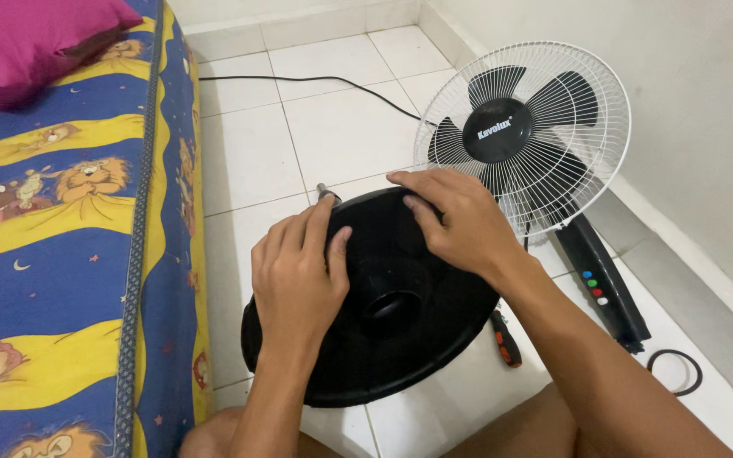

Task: The person sits on the floor and works on a pedestal fan. They position the fan head, insert the metal pole into the round base, then use a screwdriver to unscrew a screw from the underside of the base, handling the screw by hand.

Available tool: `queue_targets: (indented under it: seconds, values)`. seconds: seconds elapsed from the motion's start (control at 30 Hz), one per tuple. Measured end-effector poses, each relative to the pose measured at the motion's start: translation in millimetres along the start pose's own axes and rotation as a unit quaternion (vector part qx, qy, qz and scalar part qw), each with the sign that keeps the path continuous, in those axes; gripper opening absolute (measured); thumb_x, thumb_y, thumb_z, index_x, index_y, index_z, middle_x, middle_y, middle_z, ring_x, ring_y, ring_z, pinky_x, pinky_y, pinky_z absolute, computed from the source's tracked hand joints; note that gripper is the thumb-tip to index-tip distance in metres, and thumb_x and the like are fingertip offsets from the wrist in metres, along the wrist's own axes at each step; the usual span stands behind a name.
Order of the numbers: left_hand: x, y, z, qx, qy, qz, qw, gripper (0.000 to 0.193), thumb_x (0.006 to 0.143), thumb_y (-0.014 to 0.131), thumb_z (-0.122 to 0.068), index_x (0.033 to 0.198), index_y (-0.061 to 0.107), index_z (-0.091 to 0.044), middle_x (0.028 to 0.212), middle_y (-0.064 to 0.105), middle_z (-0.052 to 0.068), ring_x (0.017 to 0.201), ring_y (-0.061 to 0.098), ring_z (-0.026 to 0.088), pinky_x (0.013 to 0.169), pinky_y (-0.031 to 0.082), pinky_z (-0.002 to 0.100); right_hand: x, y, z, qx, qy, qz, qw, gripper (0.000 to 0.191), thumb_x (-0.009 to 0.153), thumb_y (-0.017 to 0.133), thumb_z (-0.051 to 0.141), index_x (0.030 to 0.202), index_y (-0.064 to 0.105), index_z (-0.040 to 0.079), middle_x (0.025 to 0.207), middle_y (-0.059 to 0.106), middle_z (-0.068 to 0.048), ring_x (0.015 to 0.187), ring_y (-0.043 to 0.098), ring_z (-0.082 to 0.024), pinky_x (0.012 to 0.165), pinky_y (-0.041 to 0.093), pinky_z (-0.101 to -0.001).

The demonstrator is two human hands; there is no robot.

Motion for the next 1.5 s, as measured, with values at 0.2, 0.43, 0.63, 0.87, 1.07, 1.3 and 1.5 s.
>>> queue_targets:
  seconds: [0.2,0.43,0.63,0.87,1.07,1.3,1.5]
  values:
    - [-5,2,-9,0.025,0.03,0.004,0.999,0.046,0.096,0.07,-0.024,0.139,0.062,-0.007,0.139,0.062,0.012,0.133,0.054,0.03,0.112,0.038,0.049,-11,-3,-8,-0.001,0.034,-0.001,0.999,0.035,0.094,0.066,0.006,0.129,0.068,0.006,0.115,0.073,-0.016,0.106,0.069,-0.033,0.094,0.053,-0.0419]
    - [-17,5,-22,0.06,0.057,-0.009,0.997,0.05,0.097,0.069,-0.027,0.144,0.059,-0.011,0.154,0.049,0.013,0.145,0.043,0.031,0.119,0.031,0.054,-25,-17,-9,-0.021,0.037,-0.053,0.998,0.037,0.096,0.069,0.011,0.132,0.066,0.005,0.129,0.07,-0.014,0.121,0.064,-0.032,0.106,0.048,-0.0433]
    - [-44,19,-47,0.004,0.108,-0.019,0.994,0.043,0.101,0.068,-0.026,0.142,0.061,-0.013,0.153,0.052,0.012,0.146,0.043,0.028,0.12,0.032,0.05,-47,-36,-15,-0.044,0.064,-0.115,0.99,0.037,0.099,0.069,0.011,0.135,0.063,0.004,0.137,0.066,-0.014,0.131,0.059,-0.033,0.112,0.046,-0.0424]
    - [-81,60,-75,-0.075,0.127,0.06,0.987,0.041,0.097,0.067,-0.024,0.136,0.064,-0.012,0.149,0.055,0.011,0.142,0.048,0.027,0.116,0.035,0.05,-91,-63,-56,-0.04,0.161,-0.178,0.97,0.036,0.108,0.058,0.015,0.141,0.059,0.003,0.139,0.064,-0.016,0.132,0.06,-0.031,0.113,0.045,-0.0406]
    - [-111,93,-89,-0.111,0.118,0.121,0.979,0.039,0.095,0.067,-0.021,0.133,0.066,-0.011,0.148,0.056,0.012,0.141,0.048,0.029,0.115,0.036,0.052,-166,-61,-127,0.024,0.336,-0.204,0.919,0.043,0.108,0.052,0.026,0.145,0.053,0.003,0.133,0.065,-0.016,0.124,0.063,-0.027,0.104,0.048,-0.0373]
    - [-140,122,-103,-0.125,0.123,0.185,0.967,0.039,0.093,0.065,-0.02,0.13,0.066,-0.008,0.147,0.055,0.014,0.14,0.046,0.03,0.113,0.035,0.053,-258,-22,-196,-0.012,0.472,-0.083,0.878,0.045,0.093,0.066,0.028,0.132,0.063,0.006,0.128,0.068,-0.016,0.112,0.068,-0.026,0.095,0.052,-0.0388]
    - [-160,148,-114,-0.138,0.105,0.218,0.96,0.04,0.094,0.063,-0.021,0.131,0.065,-0.007,0.148,0.054,0.015,0.141,0.045,0.031,0.113,0.034,0.053,-299,20,-223,-0.01,0.532,0.091,0.842,0.036,0.089,0.069,0.026,0.122,0.072,0.013,0.107,0.077,-0.012,0.1,0.074,-0.026,0.091,0.056,-0.0379]
Point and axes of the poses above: each hand's wrist, its own x-axis towards the middle knuckle, its own y-axis out of the palm, z = x × y, the point moved 10 cm from there along x, towards the middle knuckle
